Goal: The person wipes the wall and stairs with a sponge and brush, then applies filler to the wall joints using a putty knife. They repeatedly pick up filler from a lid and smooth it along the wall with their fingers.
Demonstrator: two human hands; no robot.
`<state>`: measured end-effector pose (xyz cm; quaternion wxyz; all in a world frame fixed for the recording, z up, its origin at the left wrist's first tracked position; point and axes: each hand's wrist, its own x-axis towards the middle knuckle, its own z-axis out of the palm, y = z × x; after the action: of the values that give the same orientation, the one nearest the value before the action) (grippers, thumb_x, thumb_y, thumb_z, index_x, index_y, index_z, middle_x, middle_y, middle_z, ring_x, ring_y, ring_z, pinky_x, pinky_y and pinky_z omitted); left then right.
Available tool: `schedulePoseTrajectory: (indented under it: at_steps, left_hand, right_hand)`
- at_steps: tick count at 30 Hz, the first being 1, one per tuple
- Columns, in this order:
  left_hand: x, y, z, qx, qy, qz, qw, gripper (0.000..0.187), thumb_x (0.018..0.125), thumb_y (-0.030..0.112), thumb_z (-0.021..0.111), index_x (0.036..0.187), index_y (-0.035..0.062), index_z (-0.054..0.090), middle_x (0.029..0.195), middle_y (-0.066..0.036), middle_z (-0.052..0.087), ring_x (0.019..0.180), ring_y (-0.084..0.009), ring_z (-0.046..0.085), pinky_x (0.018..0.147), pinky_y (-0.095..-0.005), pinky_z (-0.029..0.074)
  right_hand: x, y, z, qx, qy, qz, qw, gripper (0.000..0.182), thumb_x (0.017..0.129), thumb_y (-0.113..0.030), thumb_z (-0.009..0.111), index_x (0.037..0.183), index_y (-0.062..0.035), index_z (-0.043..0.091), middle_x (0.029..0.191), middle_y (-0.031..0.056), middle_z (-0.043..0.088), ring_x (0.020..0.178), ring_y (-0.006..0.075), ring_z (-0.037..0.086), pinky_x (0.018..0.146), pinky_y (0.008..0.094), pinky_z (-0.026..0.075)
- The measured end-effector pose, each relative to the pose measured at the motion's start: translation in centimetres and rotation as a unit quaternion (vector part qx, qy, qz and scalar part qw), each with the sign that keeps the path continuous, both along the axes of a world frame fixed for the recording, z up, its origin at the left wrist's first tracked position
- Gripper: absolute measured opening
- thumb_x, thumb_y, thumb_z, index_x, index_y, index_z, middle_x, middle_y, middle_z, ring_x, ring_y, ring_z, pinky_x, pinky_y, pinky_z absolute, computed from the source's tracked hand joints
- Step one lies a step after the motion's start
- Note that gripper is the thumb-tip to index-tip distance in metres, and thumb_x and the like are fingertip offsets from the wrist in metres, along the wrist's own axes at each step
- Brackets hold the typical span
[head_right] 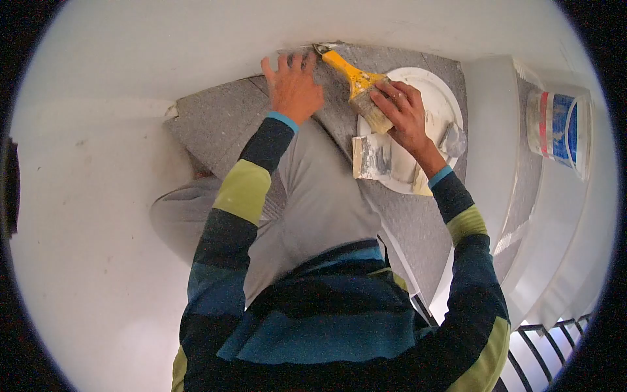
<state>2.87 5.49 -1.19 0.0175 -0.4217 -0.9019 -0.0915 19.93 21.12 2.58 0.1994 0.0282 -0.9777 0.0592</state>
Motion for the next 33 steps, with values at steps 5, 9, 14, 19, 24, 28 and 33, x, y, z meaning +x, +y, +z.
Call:
schedulePoseTrajectory:
  at_steps: [5, 9, 14, 19, 24, 28, 33]
  left_hand:
    - [0.0, 0.4, 0.8, -0.036, -0.010, 0.000, 0.999, 0.056, 0.074, 0.035, 0.057, 0.121, 0.0077, 0.050, 0.120, -0.008, 0.047, 0.115, -0.0273, 0.037, 0.099, -0.0574, 0.013]
    - [-0.3, 0.7, 0.5, -0.009, 0.007, 0.002, 1.000, 0.053, 0.071, 0.032, 0.057, 0.119, 0.0082, 0.053, 0.117, -0.010, 0.049, 0.114, -0.0289, 0.038, 0.096, -0.0602, 0.015]
    - [-0.2, 0.6, 0.4, -0.003, -0.010, 0.005, 1.000, 0.053, 0.072, 0.030, 0.057, 0.120, 0.0081, 0.052, 0.118, -0.010, 0.048, 0.115, -0.0309, 0.037, 0.096, -0.0609, 0.015]
    - [-0.4, 0.7, 0.5, -0.018, -0.004, 0.007, 1.000, 0.056, 0.072, 0.030, 0.058, 0.123, 0.0089, 0.050, 0.118, -0.010, 0.048, 0.117, -0.0312, 0.036, 0.096, -0.0609, 0.014]
    - [0.0, 0.5, -0.1, -0.024, -0.003, 0.011, 1.000, 0.056, 0.071, 0.030, 0.059, 0.123, 0.0097, 0.050, 0.119, -0.011, 0.047, 0.117, -0.0320, 0.035, 0.097, -0.0616, 0.013]
    - [-0.4, 0.7, 0.1, -0.016, 0.006, 0.007, 1.000, 0.056, 0.072, 0.030, 0.058, 0.123, 0.0096, 0.050, 0.120, -0.011, 0.046, 0.119, -0.0330, 0.034, 0.097, -0.0621, 0.013]
    - [0.2, 0.3, 0.7, -0.050, 0.007, 0.006, 0.999, 0.056, 0.071, 0.030, 0.059, 0.122, 0.0092, 0.051, 0.121, -0.011, 0.046, 0.119, -0.0331, 0.033, 0.096, -0.0628, 0.014]
  right_hand:
    - [0.7, -0.1, -0.4, -0.014, 0.021, -0.009, 1.000, 0.061, 0.054, -0.010, 0.074, 0.112, -0.0121, 0.056, 0.116, 0.0063, 0.055, 0.104, 0.0280, 0.049, 0.088, 0.0382, 0.040]
    - [0.4, 0.0, -0.5, -0.009, 0.004, -0.019, 1.000, 0.059, 0.055, -0.010, 0.073, 0.112, -0.0119, 0.057, 0.116, 0.0061, 0.055, 0.104, 0.0281, 0.049, 0.088, 0.0381, 0.040]
    - [-0.1, 0.5, -0.1, -0.005, 0.005, 0.001, 1.000, 0.059, 0.055, -0.011, 0.073, 0.111, -0.0117, 0.056, 0.116, 0.0062, 0.055, 0.105, 0.0283, 0.049, 0.088, 0.0384, 0.039]
    - [-0.1, 0.4, 0.0, -0.009, -0.003, -0.003, 1.000, 0.059, 0.055, -0.011, 0.073, 0.112, -0.0122, 0.056, 0.116, 0.0059, 0.055, 0.105, 0.0279, 0.049, 0.088, 0.0383, 0.039]
    - [0.5, 0.2, -0.2, 0.000, 0.004, -0.015, 1.000, 0.059, 0.055, -0.010, 0.073, 0.112, -0.0125, 0.056, 0.117, 0.0055, 0.055, 0.105, 0.0275, 0.049, 0.088, 0.0377, 0.039]
    - [0.0, 0.3, -0.2, -0.015, -0.006, -0.014, 1.000, 0.057, 0.056, -0.010, 0.073, 0.110, -0.0122, 0.058, 0.118, 0.0051, 0.054, 0.106, 0.0269, 0.048, 0.088, 0.0375, 0.039]
    - [1.5, -0.3, 1.3, -0.001, 0.032, -0.018, 0.999, 0.055, 0.056, -0.012, 0.074, 0.109, -0.0097, 0.058, 0.115, 0.0080, 0.057, 0.103, 0.0291, 0.050, 0.087, 0.0380, 0.040]
